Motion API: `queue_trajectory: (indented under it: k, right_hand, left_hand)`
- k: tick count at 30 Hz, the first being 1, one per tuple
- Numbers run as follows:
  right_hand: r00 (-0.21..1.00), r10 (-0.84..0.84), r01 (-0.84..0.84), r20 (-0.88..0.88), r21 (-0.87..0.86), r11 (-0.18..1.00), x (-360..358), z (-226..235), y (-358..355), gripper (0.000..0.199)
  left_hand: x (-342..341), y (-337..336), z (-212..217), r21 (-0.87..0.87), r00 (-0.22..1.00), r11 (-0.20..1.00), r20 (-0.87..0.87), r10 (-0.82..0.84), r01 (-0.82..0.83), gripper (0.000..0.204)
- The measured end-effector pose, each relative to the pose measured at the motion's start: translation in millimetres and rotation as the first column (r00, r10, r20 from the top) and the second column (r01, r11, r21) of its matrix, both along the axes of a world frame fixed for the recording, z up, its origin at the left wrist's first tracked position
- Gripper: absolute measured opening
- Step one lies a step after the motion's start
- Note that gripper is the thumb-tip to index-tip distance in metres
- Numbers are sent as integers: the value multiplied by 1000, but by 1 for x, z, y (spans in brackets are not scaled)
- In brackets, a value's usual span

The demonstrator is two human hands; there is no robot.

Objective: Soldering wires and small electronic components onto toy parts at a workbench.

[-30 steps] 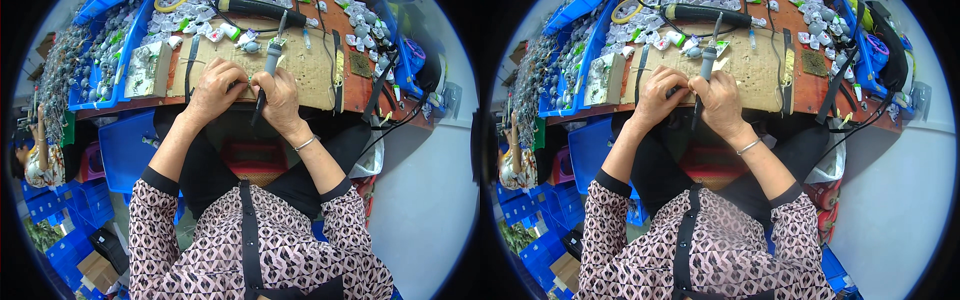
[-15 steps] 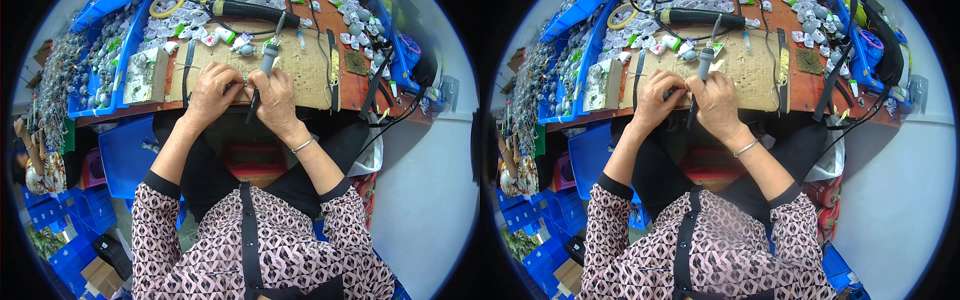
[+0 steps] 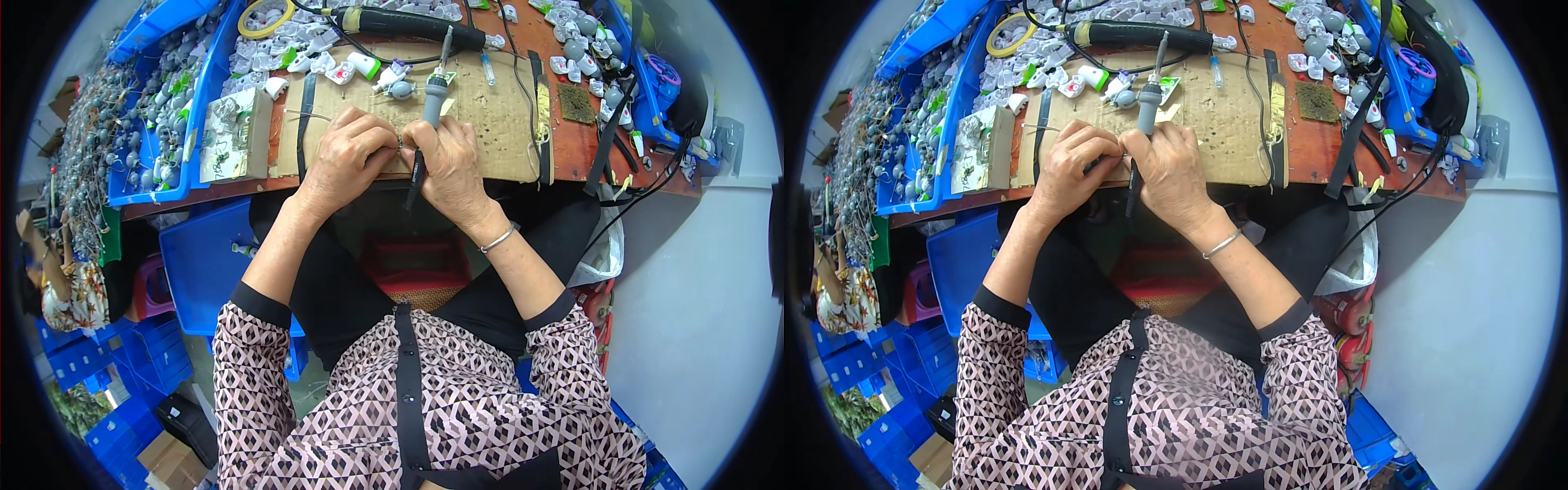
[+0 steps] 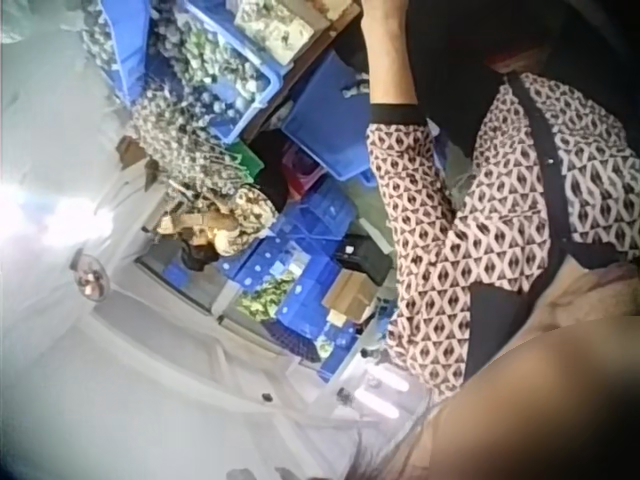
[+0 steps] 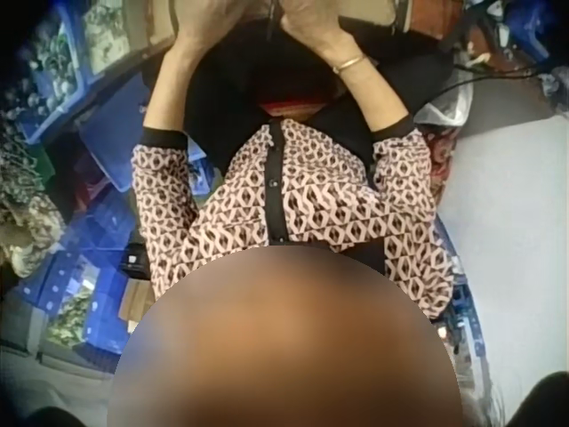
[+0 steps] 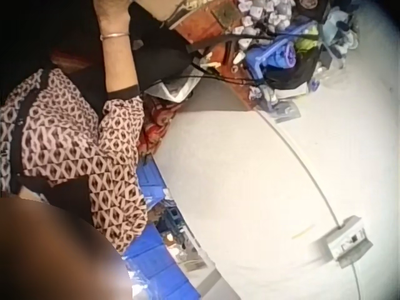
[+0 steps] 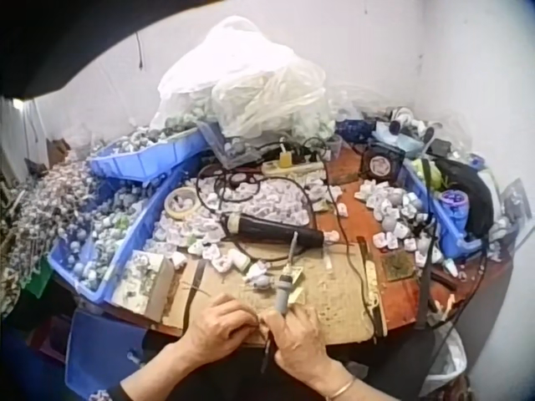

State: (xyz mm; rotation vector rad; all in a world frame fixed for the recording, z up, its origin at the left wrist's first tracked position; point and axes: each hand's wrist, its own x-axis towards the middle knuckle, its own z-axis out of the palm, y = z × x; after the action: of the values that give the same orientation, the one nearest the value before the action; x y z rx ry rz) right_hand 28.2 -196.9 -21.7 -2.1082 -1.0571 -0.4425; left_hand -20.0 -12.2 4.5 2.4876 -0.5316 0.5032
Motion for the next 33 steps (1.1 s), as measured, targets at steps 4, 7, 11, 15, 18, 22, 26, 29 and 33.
queue_trajectory:
  k: [4, 7, 11, 15, 18, 22, 26, 29, 33]
  right_hand:
    - [1000, 7, -7, -1, 6, 1000, 0, 1, -1, 30]
    - [1000, 9, -9, 8, 7, 1000, 0, 0, -1, 29]
    - [999, 30, -30, 18, 17, 999, 1, -1, -2, 27]
    - [999, 29, -30, 27, 17, 999, 1, -2, -3, 26]
    - [999, 45, -45, 16, 20, 999, 0, 0, -4, 28]
    - [994, 99, -102, 42, 103, 989, 0, 4, -16, 28]
    - [973, 221, -230, 73, 146, 962, -14, 6, -50, 31]
    - [967, 237, -244, 98, 66, 967, -29, 10, -79, 39]
    - [972, 217, -222, 85, 52, 974, -44, 2, -97, 41]
  left_hand:
    - [2, -1, 2, -37, 1000, 999, -28, 8, -9, 10]
    - [2, 0, 2, -38, 1000, 999, -13, -3, 2, 11]
    - [2, -1, 2, -39, 1000, 999, -14, -25, 24, 11]
    - [1, 0, 4, -25, 999, 1000, -40, -16, 15, 11]
    - [1, 2, 6, -16, 998, 1000, -63, -14, 13, 10]
    - [5, 0, 6, 0, 996, 999, -84, -40, 40, 9]
    - [4, 1, 5, -6, 996, 999, -84, -31, 31, 9]
    - [2, 2, 6, -10, 996, 1000, -87, -15, 14, 9]
    - [4, 0, 5, 8, 996, 1000, -88, -12, 13, 10]
